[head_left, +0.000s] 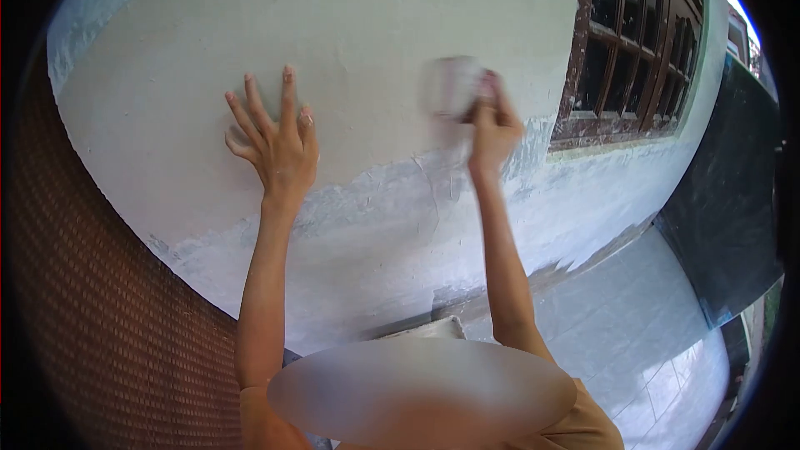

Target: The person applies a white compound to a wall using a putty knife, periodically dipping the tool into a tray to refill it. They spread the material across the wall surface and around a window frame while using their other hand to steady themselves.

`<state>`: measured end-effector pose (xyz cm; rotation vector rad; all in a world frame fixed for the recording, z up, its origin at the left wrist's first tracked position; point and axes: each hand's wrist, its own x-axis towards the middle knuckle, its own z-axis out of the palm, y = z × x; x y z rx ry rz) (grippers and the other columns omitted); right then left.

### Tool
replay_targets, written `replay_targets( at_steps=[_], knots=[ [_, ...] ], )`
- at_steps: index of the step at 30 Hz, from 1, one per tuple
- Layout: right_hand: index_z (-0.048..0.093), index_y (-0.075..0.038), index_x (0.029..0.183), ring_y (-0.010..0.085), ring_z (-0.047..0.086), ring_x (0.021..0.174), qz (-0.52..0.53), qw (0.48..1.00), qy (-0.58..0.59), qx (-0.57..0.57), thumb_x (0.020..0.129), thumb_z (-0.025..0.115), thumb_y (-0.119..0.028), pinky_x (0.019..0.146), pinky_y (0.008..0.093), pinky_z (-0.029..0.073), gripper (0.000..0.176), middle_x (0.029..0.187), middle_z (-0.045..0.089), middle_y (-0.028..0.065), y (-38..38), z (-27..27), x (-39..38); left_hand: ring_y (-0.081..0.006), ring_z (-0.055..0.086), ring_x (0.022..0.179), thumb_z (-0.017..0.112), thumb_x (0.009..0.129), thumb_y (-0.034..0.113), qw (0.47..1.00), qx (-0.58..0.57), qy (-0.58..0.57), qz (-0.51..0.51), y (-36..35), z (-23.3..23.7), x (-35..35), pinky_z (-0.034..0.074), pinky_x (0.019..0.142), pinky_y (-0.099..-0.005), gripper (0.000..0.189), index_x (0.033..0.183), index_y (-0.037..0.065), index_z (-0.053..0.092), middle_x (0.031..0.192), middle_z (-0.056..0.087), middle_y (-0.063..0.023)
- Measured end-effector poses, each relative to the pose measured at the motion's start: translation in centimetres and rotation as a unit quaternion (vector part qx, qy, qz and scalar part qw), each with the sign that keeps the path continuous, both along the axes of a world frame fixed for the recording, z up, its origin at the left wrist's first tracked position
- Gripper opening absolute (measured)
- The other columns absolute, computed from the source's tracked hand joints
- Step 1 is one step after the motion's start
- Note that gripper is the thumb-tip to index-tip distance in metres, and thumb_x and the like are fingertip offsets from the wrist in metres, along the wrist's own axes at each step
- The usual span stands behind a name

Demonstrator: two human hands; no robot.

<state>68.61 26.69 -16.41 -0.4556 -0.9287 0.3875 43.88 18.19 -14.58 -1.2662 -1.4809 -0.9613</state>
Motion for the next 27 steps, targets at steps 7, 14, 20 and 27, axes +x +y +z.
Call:
replay_targets(
  at_steps=[7,14,20,27],
  knots=[
    [0.062,0.000,0.125,0.0094,0.063,0.076,0.054,0.998,-0.028,-0.005,0.093,0.060,-0.004,0.065,0.0244,0.052,0.032,0.098,0.071,0.0099,-2.9,1.2,-1.3,-0.0444,-0.002,0.146,0.042,0.100,0.034,0.999,-0.015,-0.032,-0.002,0.0,-0.2,0.8,0.012,0.103,-0.0687,0.055,0.153,0.030,0.027,0.159,0.005,-0.0198],
    [0.065,-0.005,0.124,0.0033,0.051,0.060,0.020,1.000,-0.002,-0.014,0.091,0.062,-0.006,0.053,0.0232,0.043,0.033,0.076,0.068,0.0011,1.2,1.0,0.4,-0.0437,-0.002,0.146,0.041,0.100,0.037,0.999,0.010,-0.036,0.018,0.1,-0.3,0.1,0.010,0.104,-0.0697,0.054,0.152,0.032,0.029,0.160,0.005,-0.0195],
    [0.058,0.002,0.130,0.0117,0.065,0.078,0.049,0.997,0.058,0.033,0.095,0.059,-0.007,0.060,0.0246,0.053,0.036,0.111,0.069,0.0127,-1.6,3.9,2.7,-0.0448,-0.004,0.146,0.039,0.101,0.036,0.999,-0.016,-0.038,0.008,0.0,-0.3,0.4,0.010,0.103,-0.0696,0.053,0.153,0.032,0.028,0.160,0.001,-0.0199],
    [0.061,0.001,0.127,0.0071,0.062,0.076,-0.012,0.998,-0.052,0.033,0.093,0.059,-0.002,0.062,0.0211,0.049,0.034,0.100,0.072,0.0110,-0.2,4.1,-0.3,-0.0449,-0.003,0.146,0.040,0.101,0.039,0.999,-0.017,-0.040,0.002,0.1,-0.4,0.1,0.009,0.103,-0.0715,0.054,0.153,0.033,0.028,0.161,0.001,-0.0195]
  ],
)
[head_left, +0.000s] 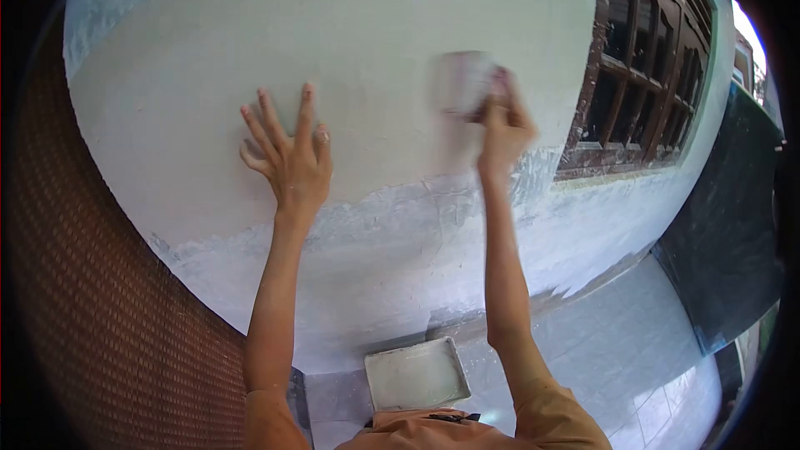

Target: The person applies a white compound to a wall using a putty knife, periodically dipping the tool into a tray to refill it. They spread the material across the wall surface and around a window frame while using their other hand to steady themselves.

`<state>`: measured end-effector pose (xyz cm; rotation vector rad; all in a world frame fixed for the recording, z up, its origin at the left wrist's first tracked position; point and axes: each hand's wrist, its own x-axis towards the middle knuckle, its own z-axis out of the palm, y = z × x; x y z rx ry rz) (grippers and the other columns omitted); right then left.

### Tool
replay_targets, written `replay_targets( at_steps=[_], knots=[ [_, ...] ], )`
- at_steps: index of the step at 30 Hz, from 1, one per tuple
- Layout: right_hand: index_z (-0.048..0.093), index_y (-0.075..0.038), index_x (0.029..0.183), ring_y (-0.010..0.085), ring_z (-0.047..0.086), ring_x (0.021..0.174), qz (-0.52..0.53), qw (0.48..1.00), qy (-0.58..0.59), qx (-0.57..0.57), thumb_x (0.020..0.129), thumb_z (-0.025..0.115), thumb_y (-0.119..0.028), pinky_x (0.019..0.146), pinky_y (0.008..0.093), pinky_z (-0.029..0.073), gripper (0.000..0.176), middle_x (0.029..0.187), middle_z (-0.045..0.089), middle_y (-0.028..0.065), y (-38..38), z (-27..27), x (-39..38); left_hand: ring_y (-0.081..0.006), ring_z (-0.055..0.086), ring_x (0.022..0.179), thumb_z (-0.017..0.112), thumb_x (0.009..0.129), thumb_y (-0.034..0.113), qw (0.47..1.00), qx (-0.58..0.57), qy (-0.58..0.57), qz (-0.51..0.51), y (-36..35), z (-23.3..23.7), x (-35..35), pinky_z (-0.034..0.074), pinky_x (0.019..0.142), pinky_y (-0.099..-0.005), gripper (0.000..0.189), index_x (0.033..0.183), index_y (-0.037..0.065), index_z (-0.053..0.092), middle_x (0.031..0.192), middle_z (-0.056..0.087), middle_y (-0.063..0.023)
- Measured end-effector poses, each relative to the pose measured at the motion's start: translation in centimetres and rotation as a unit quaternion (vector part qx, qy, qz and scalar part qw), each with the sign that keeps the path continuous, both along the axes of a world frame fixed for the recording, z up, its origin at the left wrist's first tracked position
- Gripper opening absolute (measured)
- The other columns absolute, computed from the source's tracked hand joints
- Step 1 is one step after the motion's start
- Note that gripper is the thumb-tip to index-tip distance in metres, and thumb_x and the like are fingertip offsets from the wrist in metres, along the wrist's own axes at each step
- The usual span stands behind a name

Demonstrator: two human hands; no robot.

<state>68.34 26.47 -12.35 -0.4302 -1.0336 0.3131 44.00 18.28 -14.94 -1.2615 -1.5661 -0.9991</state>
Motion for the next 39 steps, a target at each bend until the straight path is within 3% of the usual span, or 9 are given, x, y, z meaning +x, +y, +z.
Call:
replay_targets(
  at_steps=[3,12,17,21,23,27,32,35,39],
  knots=[
    [0.057,0.002,0.129,0.0183,0.069,0.084,0.038,0.979,0.198,0.020,0.094,0.054,0.000,0.068,0.0316,0.060,0.035,0.110,0.068,0.0168,0.0,1.1,3.7,-0.0448,-0.003,0.146,0.041,0.100,0.039,1.000,-0.005,0.007,0.004,-0.2,0.2,-0.3,0.009,0.103,-0.0725,0.054,0.152,0.034,0.028,0.161,0.001,-0.0188],
    [0.062,0.002,0.125,0.0100,0.062,0.079,0.028,0.999,-0.024,0.035,0.093,0.060,-0.004,0.069,0.0228,0.050,0.033,0.107,0.070,0.0127,1.3,3.4,-3.5,-0.0427,-0.004,0.147,0.044,0.099,0.037,1.000,-0.017,0.006,-0.006,-0.6,0.3,-0.3,0.008,0.103,-0.0733,0.055,0.152,0.033,0.030,0.161,0.002,-0.0178],
    [0.062,-0.002,0.127,0.0046,0.051,0.063,0.042,0.974,0.210,0.068,0.095,0.057,-0.003,0.052,0.0237,0.049,0.032,0.086,0.068,0.0041,0.4,4.4,1.5,-0.0424,-0.004,0.147,0.044,0.099,0.036,0.999,-0.031,0.005,-0.025,-0.9,0.5,-0.3,0.008,0.102,-0.0737,0.055,0.152,0.032,0.030,0.161,0.002,-0.0177],
    [0.064,-0.001,0.124,0.0049,0.051,0.063,0.149,0.989,0.014,0.018,0.092,0.062,-0.006,0.055,0.0231,0.045,0.033,0.089,0.069,0.0048,-1.4,3.6,-4.2,-0.0420,-0.005,0.147,0.044,0.100,0.035,0.999,-0.021,0.018,-0.025,-0.7,0.4,-0.2,0.008,0.102,-0.0738,0.055,0.152,0.032,0.029,0.161,0.002,-0.0177],
    [0.064,-0.001,0.124,0.0037,0.051,0.063,0.060,0.997,-0.038,0.032,0.092,0.063,-0.009,0.056,0.0223,0.044,0.033,0.091,0.070,0.0046,-0.7,3.3,-4.8,-0.0419,-0.005,0.147,0.043,0.100,0.035,0.999,-0.014,0.030,-0.022,-0.8,0.3,-0.2,0.008,0.102,-0.0738,0.055,0.152,0.031,0.029,0.161,0.002,-0.0176],
    [0.061,-0.002,0.128,0.0047,0.055,0.066,-0.001,0.988,0.152,0.038,0.095,0.058,-0.005,0.055,0.0217,0.048,0.033,0.106,0.070,0.0098,-1.2,4.0,1.0,-0.0421,-0.006,0.147,0.041,0.101,0.036,0.999,-0.029,0.017,-0.022,-1.0,0.6,-0.1,0.007,0.102,-0.0738,0.053,0.152,0.031,0.029,0.161,0.002,-0.0178],
    [0.063,0.000,0.125,0.0094,0.064,0.084,0.135,0.990,-0.030,0.022,0.093,0.062,-0.004,0.067,0.0238,0.052,0.033,0.111,0.069,0.0113,-2.0,1.9,-1.5,-0.0423,-0.006,0.147,0.040,0.101,0.037,0.999,-0.026,0.020,-0.030,-0.8,0.3,-0.1,0.006,0.102,-0.0739,0.053,0.152,0.031,0.029,0.161,0.002,-0.0180],
    [0.062,0.000,0.126,0.0046,0.055,0.070,0.080,0.993,-0.078,0.036,0.091,0.064,-0.005,0.061,0.0216,0.047,0.036,0.098,0.071,0.0060,-0.1,0.0,-4.4,-0.0425,-0.006,0.147,0.040,0.101,0.039,0.999,-0.030,0.010,-0.032,-0.8,0.4,0.0,0.006,0.102,-0.0742,0.054,0.153,0.031,0.028,0.161,0.002,-0.0180],
    [0.060,0.000,0.128,0.0061,0.058,0.070,0.022,0.995,0.091,0.028,0.093,0.061,-0.002,0.057,0.0212,0.048,0.036,0.097,0.070,0.0085,0.5,0.7,1.7,-0.0419,-0.004,0.147,0.041,0.101,0.038,0.999,-0.025,0.017,-0.028,-1.2,0.4,-0.2,0.008,0.103,-0.0735,0.054,0.153,0.031,0.028,0.161,0.003,-0.0175]
  ],
)
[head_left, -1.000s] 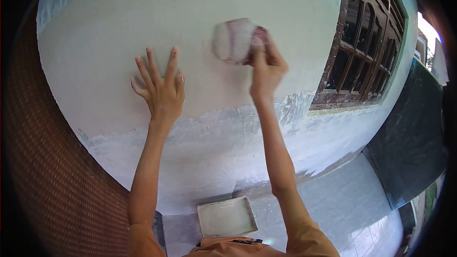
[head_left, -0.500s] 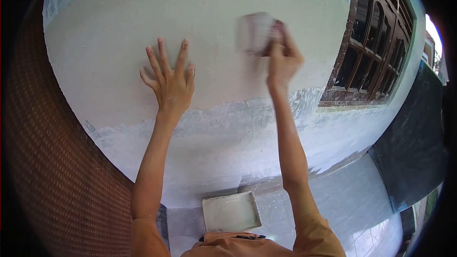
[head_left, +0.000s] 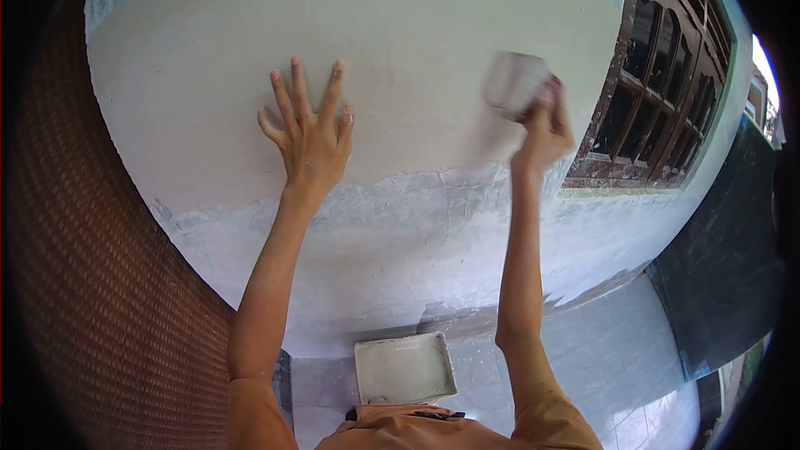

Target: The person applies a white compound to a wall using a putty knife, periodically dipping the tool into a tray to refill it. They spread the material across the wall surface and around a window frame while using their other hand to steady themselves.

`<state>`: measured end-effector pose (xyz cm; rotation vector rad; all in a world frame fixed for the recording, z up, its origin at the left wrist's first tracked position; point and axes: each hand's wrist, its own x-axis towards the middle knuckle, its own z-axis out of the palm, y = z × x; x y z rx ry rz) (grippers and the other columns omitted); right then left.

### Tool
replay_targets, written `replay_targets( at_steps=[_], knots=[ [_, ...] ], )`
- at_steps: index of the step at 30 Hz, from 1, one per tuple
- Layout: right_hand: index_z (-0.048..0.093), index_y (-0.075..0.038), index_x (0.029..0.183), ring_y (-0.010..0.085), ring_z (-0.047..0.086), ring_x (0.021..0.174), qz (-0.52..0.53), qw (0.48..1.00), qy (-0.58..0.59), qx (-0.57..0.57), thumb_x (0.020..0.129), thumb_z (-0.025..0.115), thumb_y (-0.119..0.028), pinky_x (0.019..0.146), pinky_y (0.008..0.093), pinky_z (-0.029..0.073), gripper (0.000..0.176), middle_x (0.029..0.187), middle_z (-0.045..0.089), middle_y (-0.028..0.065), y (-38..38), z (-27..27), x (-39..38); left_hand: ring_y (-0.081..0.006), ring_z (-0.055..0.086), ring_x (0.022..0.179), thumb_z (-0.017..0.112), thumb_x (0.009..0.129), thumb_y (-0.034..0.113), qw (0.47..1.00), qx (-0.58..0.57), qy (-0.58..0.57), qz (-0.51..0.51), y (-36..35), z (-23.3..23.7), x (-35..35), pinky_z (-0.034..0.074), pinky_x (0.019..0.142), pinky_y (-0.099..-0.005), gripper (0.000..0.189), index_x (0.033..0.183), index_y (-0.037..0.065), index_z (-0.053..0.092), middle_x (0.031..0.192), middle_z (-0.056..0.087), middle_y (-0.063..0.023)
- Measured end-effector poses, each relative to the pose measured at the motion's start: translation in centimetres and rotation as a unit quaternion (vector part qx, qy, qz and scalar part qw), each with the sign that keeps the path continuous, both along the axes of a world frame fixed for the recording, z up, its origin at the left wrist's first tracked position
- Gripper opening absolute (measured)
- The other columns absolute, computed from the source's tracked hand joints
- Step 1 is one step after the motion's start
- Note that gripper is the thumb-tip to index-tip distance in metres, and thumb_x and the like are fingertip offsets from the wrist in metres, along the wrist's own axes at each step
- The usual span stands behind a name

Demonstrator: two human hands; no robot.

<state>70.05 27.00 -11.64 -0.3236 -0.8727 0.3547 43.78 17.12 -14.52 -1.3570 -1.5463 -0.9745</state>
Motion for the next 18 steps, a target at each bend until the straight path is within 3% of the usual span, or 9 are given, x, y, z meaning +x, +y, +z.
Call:
replay_targets(
  at_steps=[2,4,5,7,10,15,18],
  knots=[
    [0.058,0.001,0.129,0.0119,0.063,0.074,0.030,0.992,0.123,0.008,0.094,0.061,-0.008,0.061,0.0279,0.058,0.036,0.104,0.069,0.0118,-0.2,0.3,1.9,-0.0412,-0.004,0.147,0.043,0.100,0.037,1.000,0.004,-0.005,-0.009,0.1,0.1,0.1,0.009,0.103,-0.0728,0.054,0.152,0.032,0.029,0.161,0.004,-0.0170],
    [0.057,0.001,0.130,0.0124,0.064,0.075,0.036,0.997,0.066,0.011,0.094,0.062,-0.008,0.061,0.0289,0.059,0.038,0.107,0.069,0.0128,-1.2,0.3,0.7,-0.0413,-0.004,0.147,0.044,0.100,0.037,1.000,0.001,0.009,-0.008,0.2,0.0,0.0,0.010,0.102,-0.0734,0.054,0.152,0.033,0.029,0.161,0.002,-0.0166],
    [0.059,0.001,0.129,0.0111,0.063,0.088,0.041,0.999,-0.014,-0.001,0.097,0.058,-0.009,0.068,0.0238,0.053,0.034,0.116,0.067,0.0140,-2.3,-0.3,-0.6,-0.0413,-0.004,0.147,0.044,0.100,0.037,1.000,-0.002,0.010,-0.011,0.2,0.0,-0.1,0.010,0.102,-0.0734,0.054,0.152,0.033,0.029,0.161,0.002,-0.0166],
    [0.061,0.001,0.127,0.0107,0.063,0.090,0.113,0.989,-0.098,-0.022,0.094,0.063,-0.009,0.076,0.0246,0.052,0.035,0.115,0.068,0.0118,-2.1,-1.8,-3.5,-0.0410,-0.004,0.147,0.044,0.100,0.037,1.000,0.010,0.011,-0.006,0.3,-0.1,-0.1,0.010,0.102,-0.0734,0.055,0.152,0.033,0.029,0.161,0.002,-0.0161],
    [0.062,0.002,0.125,0.0121,0.065,0.097,0.016,0.990,-0.139,-0.024,0.092,0.063,-0.005,0.078,0.0253,0.053,0.033,0.111,0.069,0.0147,-0.3,-3.3,-3.8,-0.0412,-0.004,0.147,0.045,0.100,0.038,1.000,0.011,0.010,-0.006,0.4,-0.1,-0.2,0.010,0.102,-0.0732,0.055,0.152,0.033,0.029,0.161,0.002,-0.0159],
    [0.059,0.000,0.128,0.0145,0.067,0.088,-0.005,0.994,0.105,-0.004,0.097,0.057,-0.007,0.060,0.0271,0.055,0.032,0.110,0.069,0.0141,-1.1,-1.4,2.8,-0.0417,-0.004,0.147,0.046,0.099,0.037,0.999,0.010,0.030,0.008,0.0,0.2,-1.0,0.011,0.102,-0.0730,0.054,0.151,0.035,0.030,0.160,0.004,-0.0163],
    [0.060,-0.001,0.128,0.0132,0.063,0.075,0.055,0.998,0.020,0.001,0.095,0.061,-0.008,0.060,0.0272,0.056,0.033,0.109,0.068,0.0126,-1.8,-1.3,0.2,-0.0427,-0.003,0.146,0.045,0.100,0.038,1.000,0.011,0.022,-0.003,0.5,0.0,-0.7,0.010,0.102,-0.0732,0.054,0.151,0.035,0.030,0.160,0.004,-0.0167]
  ],
)
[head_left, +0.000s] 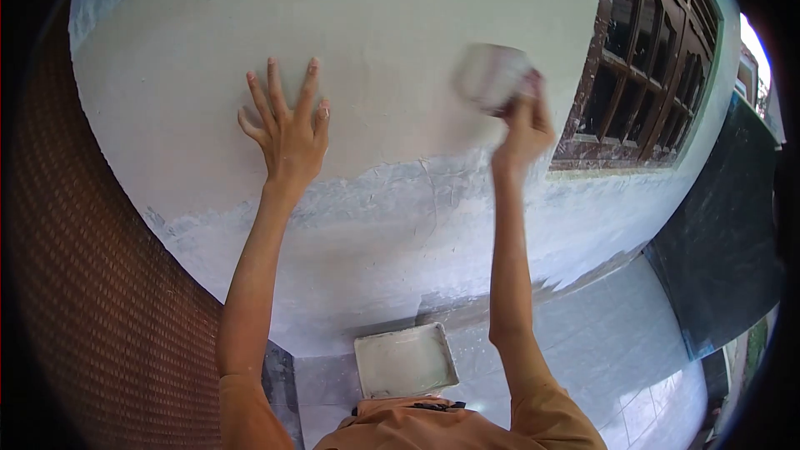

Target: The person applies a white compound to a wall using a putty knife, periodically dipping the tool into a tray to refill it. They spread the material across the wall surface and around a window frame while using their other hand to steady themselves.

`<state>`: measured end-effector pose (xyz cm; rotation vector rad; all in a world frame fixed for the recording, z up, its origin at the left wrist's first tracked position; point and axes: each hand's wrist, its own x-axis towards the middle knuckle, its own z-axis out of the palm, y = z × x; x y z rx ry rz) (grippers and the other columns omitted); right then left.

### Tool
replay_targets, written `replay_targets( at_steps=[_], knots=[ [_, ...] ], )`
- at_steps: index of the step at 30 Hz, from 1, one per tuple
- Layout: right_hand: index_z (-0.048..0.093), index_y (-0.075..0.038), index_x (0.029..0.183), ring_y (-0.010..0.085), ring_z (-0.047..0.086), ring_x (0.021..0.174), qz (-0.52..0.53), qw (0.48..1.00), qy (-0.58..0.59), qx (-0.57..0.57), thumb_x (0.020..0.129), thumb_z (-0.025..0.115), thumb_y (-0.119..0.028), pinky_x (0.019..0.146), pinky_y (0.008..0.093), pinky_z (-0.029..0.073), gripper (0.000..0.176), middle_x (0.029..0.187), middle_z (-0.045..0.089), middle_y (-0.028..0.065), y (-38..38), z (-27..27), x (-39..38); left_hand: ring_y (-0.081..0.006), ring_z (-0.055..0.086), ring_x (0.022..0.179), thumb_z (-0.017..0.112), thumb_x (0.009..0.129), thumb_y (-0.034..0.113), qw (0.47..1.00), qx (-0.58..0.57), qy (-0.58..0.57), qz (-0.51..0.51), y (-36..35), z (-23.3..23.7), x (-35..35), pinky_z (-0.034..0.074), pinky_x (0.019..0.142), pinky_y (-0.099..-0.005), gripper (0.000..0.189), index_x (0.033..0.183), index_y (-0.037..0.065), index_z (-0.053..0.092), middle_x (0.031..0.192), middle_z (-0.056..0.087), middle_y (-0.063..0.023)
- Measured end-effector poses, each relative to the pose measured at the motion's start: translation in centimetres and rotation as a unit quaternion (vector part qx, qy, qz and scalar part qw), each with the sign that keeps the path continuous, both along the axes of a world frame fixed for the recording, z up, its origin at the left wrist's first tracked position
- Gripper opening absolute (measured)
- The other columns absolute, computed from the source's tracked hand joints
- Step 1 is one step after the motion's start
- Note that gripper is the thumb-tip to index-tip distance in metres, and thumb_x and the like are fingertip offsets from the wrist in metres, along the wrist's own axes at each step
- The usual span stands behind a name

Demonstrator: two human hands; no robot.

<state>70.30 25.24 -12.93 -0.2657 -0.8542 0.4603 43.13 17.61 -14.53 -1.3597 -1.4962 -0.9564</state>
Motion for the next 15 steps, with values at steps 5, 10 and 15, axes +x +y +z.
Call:
replay_targets(
  at_steps=[5,10,15],
  knots=[
    [0.060,0.000,0.128,0.0090,0.059,0.077,-0.057,0.983,-0.173,-0.013,0.094,0.063,-0.009,0.069,0.0256,0.053,0.035,0.099,0.069,0.0068,2.8,-2.2,-2.1,-0.0439,-0.002,0.146,0.044,0.100,0.040,1.000,0.009,-0.022,-0.004,0.2,-0.2,0.5,0.010,0.102,-0.0740,0.053,0.151,0.035,0.030,0.160,0.005,-0.0164],
    [0.056,0.004,0.130,0.0156,0.066,0.082,-0.033,0.994,0.096,-0.045,0.094,0.056,0.000,0.067,0.0279,0.058,0.036,0.110,0.068,0.0145,2.1,-0.2,4.3,-0.0420,-0.002,0.147,0.048,0.098,0.039,1.000,0.001,-0.020,-0.006,-0.3,0.1,0.4,0.012,0.101,-0.0736,0.055,0.150,0.036,0.031,0.160,0.006,-0.0150],
    [0.059,0.002,0.128,0.0105,0.062,0.076,0.031,0.993,-0.117,0.012,0.094,0.064,-0.009,0.064,0.0267,0.054,0.036,0.095,0.069,0.0077,1.0,1.2,-3.2,-0.0433,-0.002,0.146,0.046,0.099,0.040,1.000,-0.003,-0.029,-0.008,-0.1,0.0,0.7,0.010,0.100,-0.0749,0.053,0.150,0.036,0.032,0.160,0.006,-0.0156]
  ],
)
